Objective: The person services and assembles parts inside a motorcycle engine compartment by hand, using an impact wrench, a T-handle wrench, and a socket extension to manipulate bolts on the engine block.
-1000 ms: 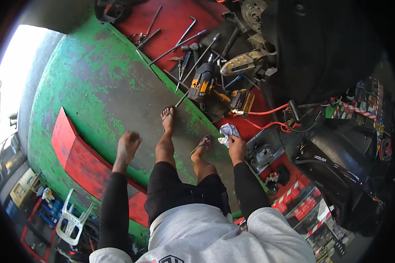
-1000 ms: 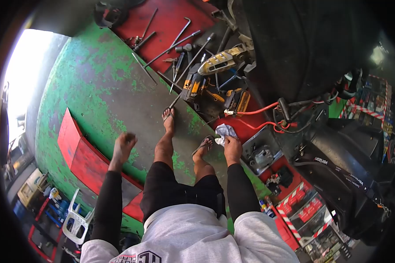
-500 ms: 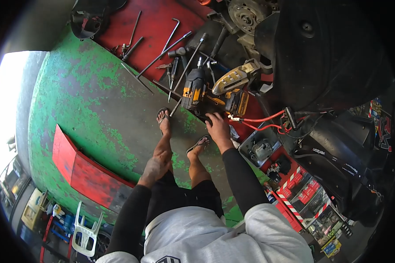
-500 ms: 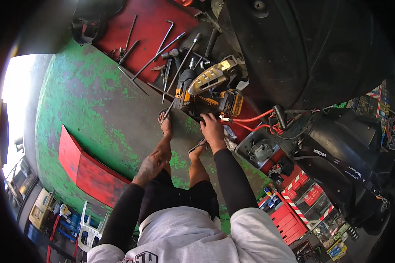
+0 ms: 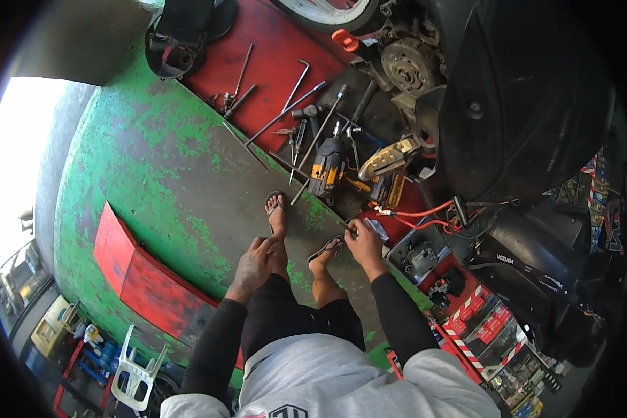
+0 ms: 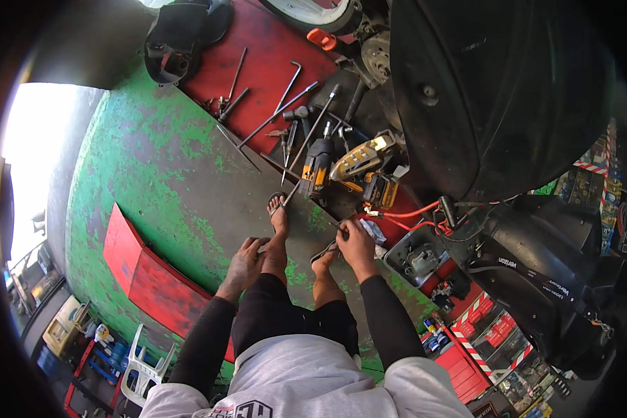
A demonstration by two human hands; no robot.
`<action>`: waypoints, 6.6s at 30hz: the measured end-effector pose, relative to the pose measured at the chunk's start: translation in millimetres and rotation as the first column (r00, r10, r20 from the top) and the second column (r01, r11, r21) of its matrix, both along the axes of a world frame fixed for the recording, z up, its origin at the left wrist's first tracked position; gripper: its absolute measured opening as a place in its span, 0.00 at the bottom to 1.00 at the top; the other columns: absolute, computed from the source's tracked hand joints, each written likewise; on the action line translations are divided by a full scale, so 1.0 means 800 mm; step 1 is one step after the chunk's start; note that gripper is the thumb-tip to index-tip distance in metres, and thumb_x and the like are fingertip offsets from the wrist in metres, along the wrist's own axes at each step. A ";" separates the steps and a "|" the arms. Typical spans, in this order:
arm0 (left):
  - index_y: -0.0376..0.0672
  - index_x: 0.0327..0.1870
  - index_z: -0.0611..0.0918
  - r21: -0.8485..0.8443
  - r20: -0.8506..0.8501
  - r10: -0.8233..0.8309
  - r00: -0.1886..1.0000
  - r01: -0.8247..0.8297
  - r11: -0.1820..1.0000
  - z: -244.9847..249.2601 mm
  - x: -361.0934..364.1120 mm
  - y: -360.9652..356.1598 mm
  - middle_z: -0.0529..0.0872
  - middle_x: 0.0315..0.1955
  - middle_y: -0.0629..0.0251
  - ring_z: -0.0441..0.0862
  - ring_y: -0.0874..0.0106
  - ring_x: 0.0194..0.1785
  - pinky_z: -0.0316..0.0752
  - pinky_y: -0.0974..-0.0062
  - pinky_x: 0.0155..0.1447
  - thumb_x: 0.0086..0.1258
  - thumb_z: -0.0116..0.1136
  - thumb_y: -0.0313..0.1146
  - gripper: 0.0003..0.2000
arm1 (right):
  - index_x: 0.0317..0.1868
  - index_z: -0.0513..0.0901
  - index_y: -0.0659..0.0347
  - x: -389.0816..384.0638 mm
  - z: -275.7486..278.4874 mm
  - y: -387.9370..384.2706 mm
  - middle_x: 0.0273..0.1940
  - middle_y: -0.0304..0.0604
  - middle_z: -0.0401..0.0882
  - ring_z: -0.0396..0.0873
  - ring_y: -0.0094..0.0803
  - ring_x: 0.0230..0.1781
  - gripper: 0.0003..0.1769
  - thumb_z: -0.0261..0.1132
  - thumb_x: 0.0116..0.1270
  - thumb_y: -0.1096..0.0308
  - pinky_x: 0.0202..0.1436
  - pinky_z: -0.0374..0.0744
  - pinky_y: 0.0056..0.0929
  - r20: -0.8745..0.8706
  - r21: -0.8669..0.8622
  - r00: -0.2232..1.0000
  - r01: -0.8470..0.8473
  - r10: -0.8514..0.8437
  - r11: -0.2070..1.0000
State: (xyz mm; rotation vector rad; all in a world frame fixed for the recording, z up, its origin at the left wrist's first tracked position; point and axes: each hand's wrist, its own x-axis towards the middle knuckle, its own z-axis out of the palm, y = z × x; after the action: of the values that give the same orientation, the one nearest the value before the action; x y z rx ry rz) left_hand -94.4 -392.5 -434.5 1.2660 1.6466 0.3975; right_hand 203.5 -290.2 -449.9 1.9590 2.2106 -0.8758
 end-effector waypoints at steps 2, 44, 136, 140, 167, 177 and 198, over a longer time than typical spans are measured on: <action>0.43 0.55 0.80 -0.029 0.045 0.051 0.998 -0.049 0.998 0.005 0.017 0.037 0.81 0.48 0.54 0.82 0.51 0.50 0.79 0.59 0.53 0.71 0.59 0.37 0.15 | 0.48 0.78 0.55 0.014 0.011 -0.024 0.42 0.44 0.82 0.82 0.51 0.43 0.14 0.68 0.65 0.63 0.44 0.79 0.46 -0.136 -0.154 0.980 0.126 -0.147 0.980; 0.35 0.49 0.81 -0.032 0.052 -0.053 0.997 0.055 0.998 -0.117 0.025 0.204 0.85 0.43 0.39 0.81 0.43 0.53 0.74 0.51 0.55 0.76 0.50 0.45 0.20 | 0.48 0.83 0.61 0.121 0.193 -0.255 0.44 0.42 0.85 0.81 0.28 0.33 0.14 0.69 0.62 0.71 0.36 0.79 0.27 -0.058 -0.313 0.788 0.568 -0.612 0.761; 0.45 0.57 0.70 0.567 0.808 -0.417 0.417 -0.358 0.742 0.436 0.087 0.125 0.86 0.44 0.59 0.84 0.64 0.55 0.77 0.60 0.63 0.83 0.47 0.37 0.10 | 0.44 0.88 0.58 0.018 0.430 -0.068 0.43 0.39 0.85 0.82 0.28 0.38 0.09 0.73 0.63 0.73 0.42 0.82 0.28 -0.817 0.356 0.575 0.560 -0.042 0.748; 0.41 0.54 0.72 0.775 0.530 -0.572 0.626 -0.083 0.626 0.450 0.122 0.131 0.87 0.44 0.52 0.86 0.61 0.49 0.79 0.62 0.57 0.78 0.55 0.33 0.10 | 0.49 0.85 0.56 0.024 0.415 -0.056 0.47 0.42 0.85 0.83 0.39 0.43 0.13 0.70 0.66 0.65 0.47 0.81 0.38 -0.445 0.674 0.895 0.363 -0.039 0.644; 0.32 0.52 0.77 0.931 -0.349 -0.023 0.937 0.350 0.102 0.440 0.253 0.384 0.84 0.43 0.55 0.80 0.61 0.51 0.76 0.64 0.58 0.82 0.43 0.35 0.14 | 0.48 0.72 0.55 0.273 0.241 0.296 0.42 0.41 0.86 0.85 0.25 0.42 0.05 0.58 0.76 0.74 0.43 0.85 0.24 -0.942 -0.334 -0.247 0.638 -0.226 0.693; 0.31 0.54 0.76 0.835 -0.537 0.265 0.801 0.549 0.033 0.421 0.234 0.431 0.80 0.50 0.51 0.78 0.56 0.56 0.74 0.59 0.62 0.82 0.39 0.40 0.19 | 0.47 0.73 0.58 0.257 0.191 0.385 0.42 0.43 0.87 0.86 0.28 0.44 0.05 0.61 0.76 0.73 0.48 0.85 0.26 -0.827 -0.427 -0.562 0.646 0.015 0.633; 0.35 0.56 0.74 0.674 -0.739 0.381 0.555 0.607 0.422 0.441 0.227 0.437 0.78 0.50 0.54 0.77 0.60 0.54 0.74 0.60 0.60 0.69 0.59 0.36 0.19 | 0.42 0.75 0.62 0.209 0.181 0.395 0.35 0.39 0.82 0.85 0.27 0.44 0.06 0.65 0.70 0.76 0.51 0.83 0.28 -0.769 -0.442 -0.620 0.693 0.158 0.569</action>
State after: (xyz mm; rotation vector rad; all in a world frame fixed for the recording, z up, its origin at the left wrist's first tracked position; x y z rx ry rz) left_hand 87.2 -43.0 -81.8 2.8181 2.1432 0.7216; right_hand 370.7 25.6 -304.8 2.6689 1.0301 -4.3031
